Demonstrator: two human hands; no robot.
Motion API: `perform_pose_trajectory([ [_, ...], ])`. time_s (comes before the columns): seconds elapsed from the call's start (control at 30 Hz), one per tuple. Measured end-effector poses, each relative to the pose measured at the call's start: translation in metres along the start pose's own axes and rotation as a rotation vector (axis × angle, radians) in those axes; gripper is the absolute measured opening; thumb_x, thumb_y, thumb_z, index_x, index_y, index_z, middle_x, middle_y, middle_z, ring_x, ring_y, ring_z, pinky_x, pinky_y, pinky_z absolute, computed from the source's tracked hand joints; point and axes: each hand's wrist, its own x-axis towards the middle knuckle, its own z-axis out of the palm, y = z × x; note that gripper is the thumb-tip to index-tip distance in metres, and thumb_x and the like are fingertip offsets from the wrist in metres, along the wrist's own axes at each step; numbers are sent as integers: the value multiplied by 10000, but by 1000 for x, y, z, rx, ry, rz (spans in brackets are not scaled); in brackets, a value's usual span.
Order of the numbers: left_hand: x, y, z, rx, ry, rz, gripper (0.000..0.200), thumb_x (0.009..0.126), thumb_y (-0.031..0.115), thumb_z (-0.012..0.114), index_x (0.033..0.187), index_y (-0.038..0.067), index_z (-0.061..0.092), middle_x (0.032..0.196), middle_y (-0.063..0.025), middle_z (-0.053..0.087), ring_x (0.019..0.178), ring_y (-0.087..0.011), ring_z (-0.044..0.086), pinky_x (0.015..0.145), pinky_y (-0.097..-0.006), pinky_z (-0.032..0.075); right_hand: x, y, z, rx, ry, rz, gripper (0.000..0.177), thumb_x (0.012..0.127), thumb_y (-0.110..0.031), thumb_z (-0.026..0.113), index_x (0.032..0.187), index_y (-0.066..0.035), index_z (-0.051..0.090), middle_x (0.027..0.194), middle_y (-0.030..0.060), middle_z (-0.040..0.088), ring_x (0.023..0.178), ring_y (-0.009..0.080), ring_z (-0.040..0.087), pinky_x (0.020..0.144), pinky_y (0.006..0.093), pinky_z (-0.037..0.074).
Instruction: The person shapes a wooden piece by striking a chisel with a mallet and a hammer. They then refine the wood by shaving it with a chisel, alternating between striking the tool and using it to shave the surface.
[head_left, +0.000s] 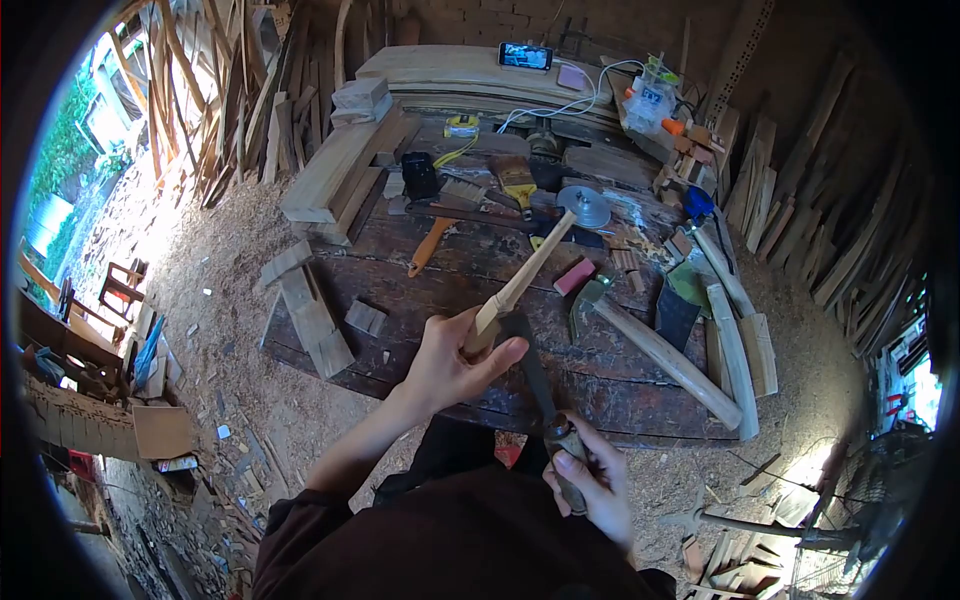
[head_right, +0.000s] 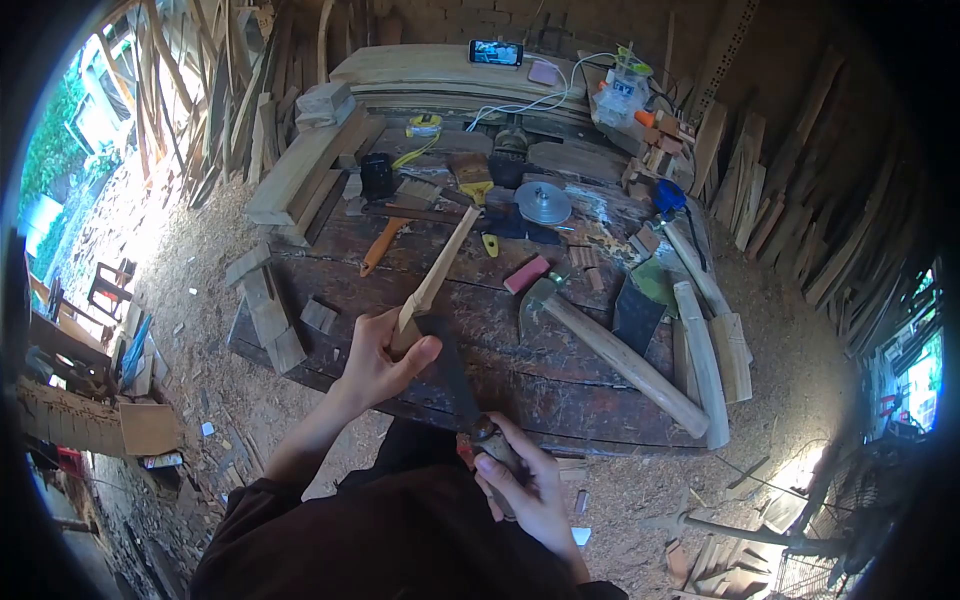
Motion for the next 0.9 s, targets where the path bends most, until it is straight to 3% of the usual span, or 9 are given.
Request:
perform_pose_trajectory([
  [0.3, -4, -4, 9, -124, 92, -139, 352, 916, 279, 636, 700, 26, 520, 526, 58, 392, 513, -12, 345, 429, -234, 258, 17, 21, 17, -70, 79, -182, 474, 931, -70, 562, 1368, 12, 398, 691, 29, 553, 469, 55, 454, 427, 200, 393],
  [0.37, -5, -5, 10, -214, 38, -206, 362, 960, 319, 553, 709, 66, 487, 530, 56, 438, 437, -4, 389, 387, -190, 274, 20, 31, 20, -111, 116, -225, 468, 925, -64, 569, 1357, 18, 410, 674, 23, 552, 466, 51, 463, 427, 201, 393],
  [0.53, -4, 11, 18, -340, 54, -251, 395, 978, 341, 509, 688, 84, 436, 511, 49, 413, 399, -9, 356, 352, -193, 246, 26, 48, 23, -192, 205, -303, 463, 901, -59, 604, 1325, 34, 442, 660, 21, 569, 473, 46, 504, 431, 197, 396],
  [0.63, -3, 14, 26, -448, 52, -320, 427, 987, 370, 476, 672, 88, 414, 496, 41, 394, 378, -20, 344, 338, -200, 245, 34, 58, 31, -320, 291, -407, 470, 891, -73, 620, 1315, 37, 448, 665, 20, 579, 476, 42, 507, 437, 191, 395],
  [0.7, -3, 13, 28, -523, 58, -377, 443, 990, 386, 460, 665, 90, 404, 487, 37, 381, 368, -25, 340, 331, -202, 245, 43, 65, 33, -439, 399, -614, 479, 887, -78, 624, 1317, 36, 445, 671, 19, 578, 497, 39, 513, 448, 183, 396],
  [0.83, 5, 13, 23, -733, -43, -431, 389, 984, 370, 485, 761, 51, 494, 551, 28, 418, 443, -21, 411, 393, -186, 302, 35, 42, 29, -349, 351, -492, 483, 907, -78, 595, 1339, 37, 413, 675, 21, 555, 510, 46, 504, 451, 189, 401],
  [0.9, 6, 12, 21, -759, -68, -408, 355, 986, 347, 489, 816, 36, 509, 562, 16, 428, 452, -26, 421, 399, -186, 316, 27, 32, 22, -91, 303, -294, 483, 928, -76, 559, 1361, 32, 375, 684, 26, 535, 501, 54, 485, 451, 196, 400],
])
